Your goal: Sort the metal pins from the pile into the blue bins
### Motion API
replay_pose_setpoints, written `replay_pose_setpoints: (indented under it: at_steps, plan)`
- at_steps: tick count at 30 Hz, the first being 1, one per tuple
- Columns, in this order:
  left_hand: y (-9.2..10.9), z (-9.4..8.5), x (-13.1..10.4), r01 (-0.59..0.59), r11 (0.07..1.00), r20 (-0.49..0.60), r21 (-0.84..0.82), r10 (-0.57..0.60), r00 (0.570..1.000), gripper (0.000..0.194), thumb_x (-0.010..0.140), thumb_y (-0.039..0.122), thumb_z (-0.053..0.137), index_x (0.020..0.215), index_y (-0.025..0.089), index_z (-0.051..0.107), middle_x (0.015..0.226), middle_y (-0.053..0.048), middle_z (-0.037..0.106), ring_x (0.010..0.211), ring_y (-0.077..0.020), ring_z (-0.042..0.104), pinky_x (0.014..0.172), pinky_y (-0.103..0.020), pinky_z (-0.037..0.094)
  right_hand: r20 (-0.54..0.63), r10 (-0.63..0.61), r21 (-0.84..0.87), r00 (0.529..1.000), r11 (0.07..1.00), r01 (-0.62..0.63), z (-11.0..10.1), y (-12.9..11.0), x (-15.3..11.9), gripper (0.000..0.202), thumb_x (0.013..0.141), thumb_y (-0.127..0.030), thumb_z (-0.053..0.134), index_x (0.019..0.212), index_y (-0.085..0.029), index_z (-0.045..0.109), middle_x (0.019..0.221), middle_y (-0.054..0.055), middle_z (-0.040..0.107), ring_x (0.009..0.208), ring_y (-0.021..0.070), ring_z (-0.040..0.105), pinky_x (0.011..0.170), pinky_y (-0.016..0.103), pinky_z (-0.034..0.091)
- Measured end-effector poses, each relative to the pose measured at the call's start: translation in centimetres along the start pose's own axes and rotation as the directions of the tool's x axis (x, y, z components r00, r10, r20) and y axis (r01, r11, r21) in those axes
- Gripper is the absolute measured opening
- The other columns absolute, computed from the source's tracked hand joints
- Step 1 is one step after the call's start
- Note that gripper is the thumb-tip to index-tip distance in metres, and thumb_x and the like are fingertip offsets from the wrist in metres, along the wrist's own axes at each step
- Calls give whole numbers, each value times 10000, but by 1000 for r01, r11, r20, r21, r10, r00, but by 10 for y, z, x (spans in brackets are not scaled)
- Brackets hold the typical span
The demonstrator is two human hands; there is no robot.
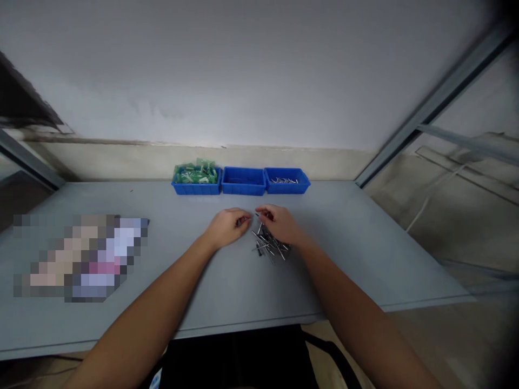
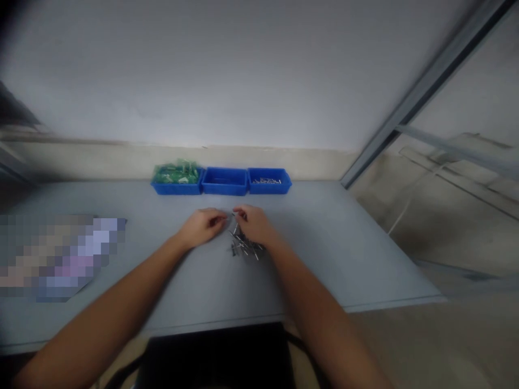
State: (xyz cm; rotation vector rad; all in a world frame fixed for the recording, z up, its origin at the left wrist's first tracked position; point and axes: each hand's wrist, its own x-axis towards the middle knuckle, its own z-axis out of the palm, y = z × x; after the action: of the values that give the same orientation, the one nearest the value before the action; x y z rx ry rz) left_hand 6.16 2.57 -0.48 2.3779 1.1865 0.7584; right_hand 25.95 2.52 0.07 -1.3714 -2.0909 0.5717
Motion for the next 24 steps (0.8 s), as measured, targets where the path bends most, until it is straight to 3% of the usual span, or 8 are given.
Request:
replay_pose_setpoints:
  at_steps: [4,11,15,19,24]
  plan:
    - [4,-1,-1,-24,1000,7,1,24,1000,195,853,247,500,906,177,674,805,-36,655,695,-143,548,646,-267,397,54,-54,-9,997,998,55,0,1,1,234,869,-158,484,979,-196,687,1004,60,703,918,164,625,823,295,449]
    - [2,1,-1,-22,999,28,23,22,999,189,850,246,507,905,184,676,802,-32,646,695,-140,550,647,-262,400,137,-4,-64,991,998,13,-4,-6,-3,120,799,-168,541,812,-170,659,772,24,676,660,120,560,621,238,398]
    - [0,4,-1,-36,999,0,8,36,999,181,855,244,512,908,182,673,812,-28,648,694,-133,552,650,-260,404,53,-11,-46,999,999,13,-8,-5,-2,113,769,-169,561,809,-172,667,798,30,678,679,127,561,635,248,402]
    - [3,5,-1,-37,999,-53,-6,36,998,200,861,263,525,966,177,673,856,-43,652,702,-137,563,680,-273,433,-52,87,123,995,989,-80,-9,-3,0,122,761,-226,586,840,-184,670,814,36,686,712,147,591,642,267,432]
    - [6,8,-2,-98,994,-156,-39,91,984,240,890,328,526,1029,185,661,909,-58,649,747,-141,577,705,-278,463,-45,211,429,977,887,-172,-9,-6,1,144,721,-295,639,807,-182,662,772,28,666,672,135,579,621,275,440]
